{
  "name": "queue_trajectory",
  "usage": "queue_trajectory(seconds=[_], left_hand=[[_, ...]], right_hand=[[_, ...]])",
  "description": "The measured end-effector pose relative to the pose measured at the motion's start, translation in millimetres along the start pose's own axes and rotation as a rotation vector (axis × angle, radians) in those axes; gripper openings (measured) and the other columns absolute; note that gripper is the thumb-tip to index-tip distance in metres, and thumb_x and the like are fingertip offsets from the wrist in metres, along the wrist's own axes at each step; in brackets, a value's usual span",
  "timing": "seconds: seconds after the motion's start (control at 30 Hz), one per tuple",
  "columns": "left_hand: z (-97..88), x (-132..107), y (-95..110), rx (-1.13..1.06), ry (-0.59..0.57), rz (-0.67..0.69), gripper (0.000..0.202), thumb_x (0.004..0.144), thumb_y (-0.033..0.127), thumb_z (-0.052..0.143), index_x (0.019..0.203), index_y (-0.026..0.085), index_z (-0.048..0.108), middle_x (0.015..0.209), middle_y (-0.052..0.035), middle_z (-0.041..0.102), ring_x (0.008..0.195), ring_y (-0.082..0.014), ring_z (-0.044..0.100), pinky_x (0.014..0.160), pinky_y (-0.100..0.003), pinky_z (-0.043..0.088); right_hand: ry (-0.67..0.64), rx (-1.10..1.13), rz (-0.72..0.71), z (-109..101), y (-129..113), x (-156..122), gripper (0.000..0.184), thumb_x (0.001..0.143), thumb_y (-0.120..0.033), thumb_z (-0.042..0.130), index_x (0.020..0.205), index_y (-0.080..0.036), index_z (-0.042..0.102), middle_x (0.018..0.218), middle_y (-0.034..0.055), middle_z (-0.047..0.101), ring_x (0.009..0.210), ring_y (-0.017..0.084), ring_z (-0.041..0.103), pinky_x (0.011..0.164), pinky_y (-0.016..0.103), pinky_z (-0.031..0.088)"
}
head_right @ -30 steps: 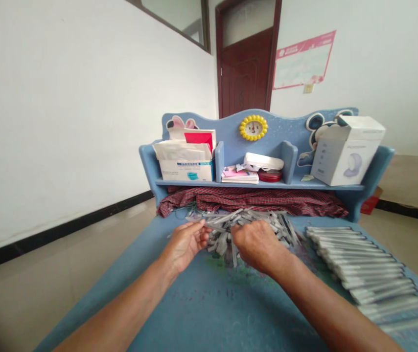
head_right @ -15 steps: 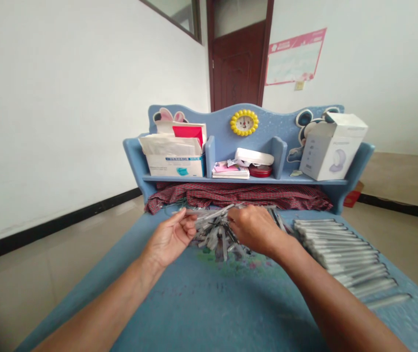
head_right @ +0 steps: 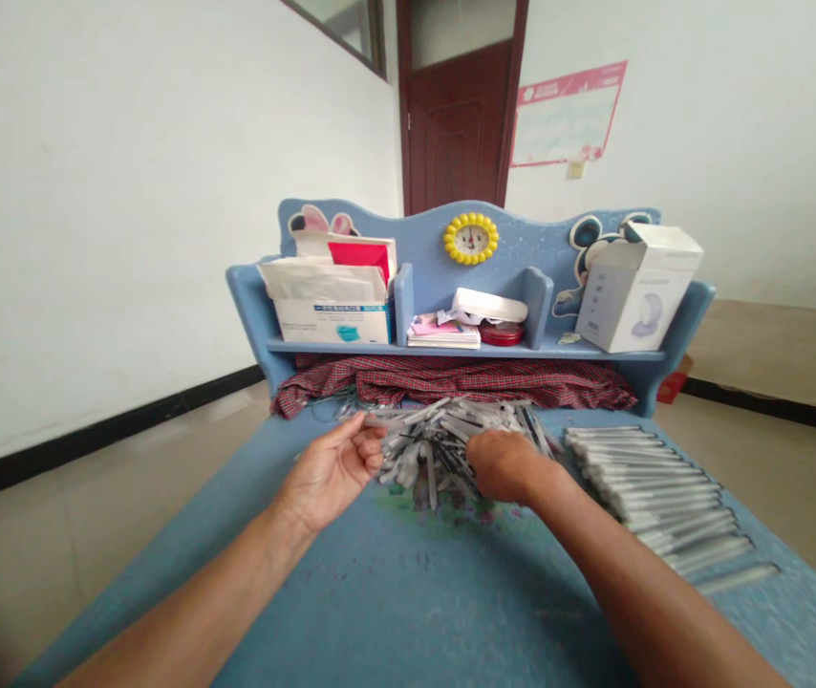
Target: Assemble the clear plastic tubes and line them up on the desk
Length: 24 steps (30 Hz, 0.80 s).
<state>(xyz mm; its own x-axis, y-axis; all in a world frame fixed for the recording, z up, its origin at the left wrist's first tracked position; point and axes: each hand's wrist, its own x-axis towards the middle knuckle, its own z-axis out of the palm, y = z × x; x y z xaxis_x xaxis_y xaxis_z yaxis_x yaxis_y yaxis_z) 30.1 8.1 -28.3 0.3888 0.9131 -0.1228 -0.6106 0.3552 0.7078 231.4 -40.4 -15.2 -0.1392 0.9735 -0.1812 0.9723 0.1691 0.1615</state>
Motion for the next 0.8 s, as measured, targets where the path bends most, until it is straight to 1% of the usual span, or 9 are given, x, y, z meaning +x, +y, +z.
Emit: queue_trajectory(seconds=[0.13,0.2,0.4,0.47,0.5,0.57,0.63,0.73,0.8], left_hand=[[-3.1,0,-1,0.033,-0.051,0.0,0.02,0.084,0.017,0.049,0.07,0.009,0.061,0.061,-0.0062,0.066,0.043,-0.0078,0.054,0.043,-0.019,0.045],[-3.7,-1,-2,0.045,-0.061,0.004,0.017,0.083,0.017,0.052,0.071,0.009,0.061,0.061,-0.006,0.066,0.043,-0.0078,0.054,0.044,-0.019,0.046],[-2.2,-2,-4,0.06,-0.049,-0.001,0.016,0.082,0.017,0.052,0.071,0.01,0.061,0.061,-0.0061,0.066,0.043,-0.0078,0.054,0.043,-0.019,0.045],[-2.8,-2,-4,0.061,-0.041,-0.003,0.016,0.083,0.016,0.052,0.072,0.01,0.061,0.061,-0.0064,0.066,0.043,-0.0079,0.055,0.043,-0.019,0.045],[-3.4,-2,-5,0.062,-0.039,-0.004,0.016,0.083,0.016,0.051,0.072,0.009,0.061,0.061,-0.0066,0.066,0.043,-0.0079,0.055,0.043,-0.019,0.045],[-4.7,-1,-5,0.063,-0.039,-0.008,0.017,0.083,0.016,0.051,0.072,0.009,0.061,0.061,-0.0066,0.066,0.043,-0.0079,0.054,0.043,-0.019,0.045],[-5.7,-1,-6,0.06,-0.039,-0.013,0.017,0.083,0.015,0.051,0.072,0.009,0.061,0.061,-0.0064,0.066,0.044,-0.0079,0.055,0.043,-0.019,0.045],[-5.8,-1,-6,0.057,-0.04,-0.014,0.016,0.084,0.015,0.05,0.073,0.009,0.061,0.062,-0.0064,0.066,0.044,-0.0077,0.055,0.042,-0.018,0.045],[-5.1,-2,-6,0.056,-0.045,-0.01,0.016,0.083,0.015,0.051,0.074,0.008,0.061,0.062,-0.0061,0.066,0.043,-0.0075,0.055,0.042,-0.018,0.045]], right_hand=[[-0.059,0.021,0.006,1,-5,4,0.025,0.07,-0.013,0.049,0.084,-0.008,0.068,0.056,0.0121,0.065,0.064,0.022,0.066,0.057,0.028,0.048],[-0.086,0.035,0.001,0,-7,4,0.023,0.069,-0.012,0.049,0.08,-0.008,0.068,0.051,0.0105,0.063,0.057,0.019,0.064,0.053,0.025,0.047],[-0.092,0.088,-0.034,-3,-2,1,0.018,0.064,-0.008,0.049,0.066,-0.01,0.067,0.053,0.0089,0.064,0.053,0.016,0.062,0.048,0.02,0.041],[-0.049,0.099,-0.04,-3,4,2,0.019,0.063,-0.007,0.048,0.066,-0.011,0.066,0.058,0.008,0.066,0.057,0.015,0.062,0.049,0.019,0.04],[0.005,0.13,-0.046,-3,7,3,0.019,0.063,-0.007,0.047,0.065,-0.013,0.065,0.061,0.0073,0.067,0.059,0.015,0.062,0.05,0.019,0.039],[0.149,0.324,-0.073,-5,11,4,0.017,0.064,-0.008,0.047,0.065,-0.015,0.062,0.063,0.0049,0.066,0.058,0.013,0.06,0.049,0.018,0.038],[0.267,0.718,-0.128,-6,9,3,0.012,0.067,-0.01,0.047,0.068,-0.016,0.058,0.058,0.0013,0.063,0.05,0.011,0.057,0.046,0.018,0.038],[0.325,1.334,-0.259,-9,-3,-1,0.004,0.07,-0.018,0.052,0.074,-0.017,0.053,0.056,-0.0014,0.061,0.042,0.01,0.053,0.043,0.02,0.041],[0.359,1.573,-0.331,-11,-12,-4,0.008,0.07,-0.021,0.057,0.076,-0.017,0.052,0.058,-0.0001,0.063,0.043,0.011,0.055,0.044,0.021,0.042]])
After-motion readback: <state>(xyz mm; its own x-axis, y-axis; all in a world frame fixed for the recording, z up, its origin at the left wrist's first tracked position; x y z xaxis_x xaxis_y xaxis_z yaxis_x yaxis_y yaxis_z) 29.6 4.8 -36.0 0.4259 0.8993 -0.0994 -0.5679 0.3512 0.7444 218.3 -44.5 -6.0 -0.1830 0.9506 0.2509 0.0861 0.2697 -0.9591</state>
